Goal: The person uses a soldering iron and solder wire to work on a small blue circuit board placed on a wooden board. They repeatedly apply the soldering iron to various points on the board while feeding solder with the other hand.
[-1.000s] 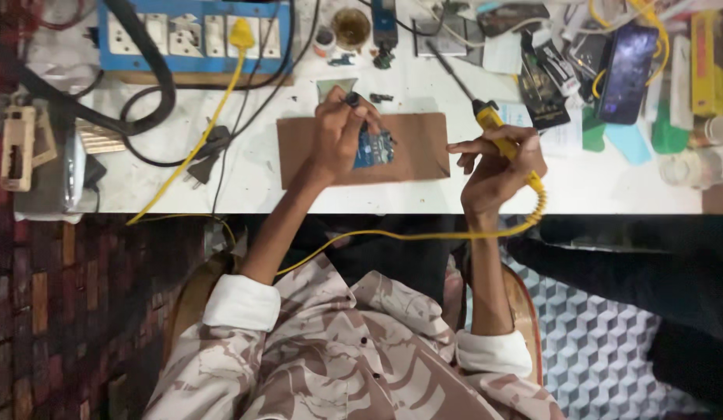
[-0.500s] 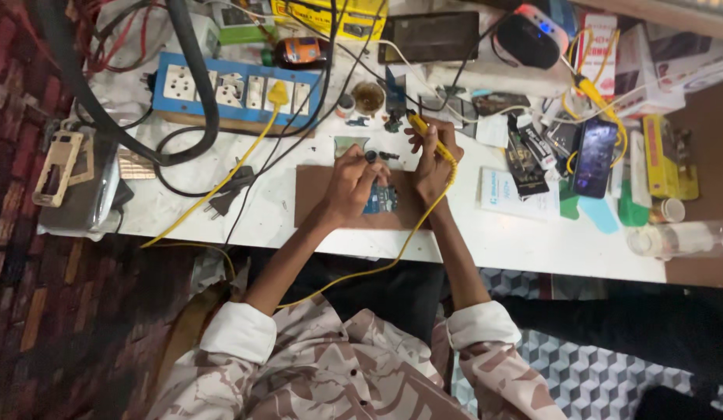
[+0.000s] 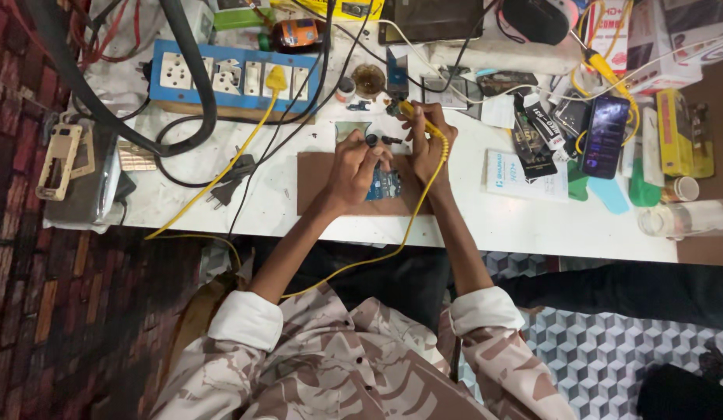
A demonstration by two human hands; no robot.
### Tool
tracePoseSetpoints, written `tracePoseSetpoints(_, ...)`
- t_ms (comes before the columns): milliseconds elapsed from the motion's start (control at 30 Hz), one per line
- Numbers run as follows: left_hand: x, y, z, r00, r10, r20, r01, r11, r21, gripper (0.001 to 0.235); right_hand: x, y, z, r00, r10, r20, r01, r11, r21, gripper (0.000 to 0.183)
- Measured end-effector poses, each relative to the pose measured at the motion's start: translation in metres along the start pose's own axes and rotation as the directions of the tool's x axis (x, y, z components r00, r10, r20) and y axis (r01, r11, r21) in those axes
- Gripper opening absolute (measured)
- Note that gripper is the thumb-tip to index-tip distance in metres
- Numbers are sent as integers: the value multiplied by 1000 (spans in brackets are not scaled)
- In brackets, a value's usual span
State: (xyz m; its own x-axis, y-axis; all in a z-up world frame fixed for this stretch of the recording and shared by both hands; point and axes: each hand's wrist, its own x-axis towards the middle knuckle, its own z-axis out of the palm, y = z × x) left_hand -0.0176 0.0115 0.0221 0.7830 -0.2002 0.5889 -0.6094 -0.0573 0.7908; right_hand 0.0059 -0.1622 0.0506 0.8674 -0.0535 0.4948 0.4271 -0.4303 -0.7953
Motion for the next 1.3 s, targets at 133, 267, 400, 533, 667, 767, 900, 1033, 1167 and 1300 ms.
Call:
tracePoseSetpoints(133,6,3,1,1000,8,-4,-8,1000,17,53,5,-2,-1,1000,-17,12,18,999,-29,28)
tracePoseSetpoints(267,4,5,0,998,-60,5,60,997,-51,54,3,-5,-1,1000,7,17,-6,999,-34,28)
tracePoseSetpoints(400,1,9,1,998,-70,0,70,997,-43,55,-1,-11,-2,998,-25,62,28,999,-42,27)
tracePoseSetpoints(533,8,10,0,1000,-11,-5,11,1000,15,54,5,-13,-3,999,8,52,-6,999,-34,25)
tracePoseSetpoints(667,2,8,0,1000,-27,-14,27,998,55,51,0,-9,-1,999,1,48,0,1000,-5,23)
tracePoseSetpoints(767,4,6,1,1000,-29,-5,29,999,19,50,1,-6,-2,1000,-8,29,8,1000,14,23)
tracePoseSetpoints(900,3,7,1,999,-42,-1,42,999,-9,48,0,-7,-2,1000,28,11,-28,1000,-9,24)
tracePoseSetpoints(1033,7,9,-1,1000,28,-2,-28,998,48,48,2,-7,0,999,31,-15,-30,999,16,25)
tracePoseSetpoints(1167,5,12,-1,1000,-12,11,11,998,57,48,-1,-5,-1,999,25,-46,-24,1000,20,27)
tracePoseSetpoints(1300,5,12,0,1000,-15,-15,16,998,68,47,-4,-3,-2,998,29,-52,-32,998,-60,27)
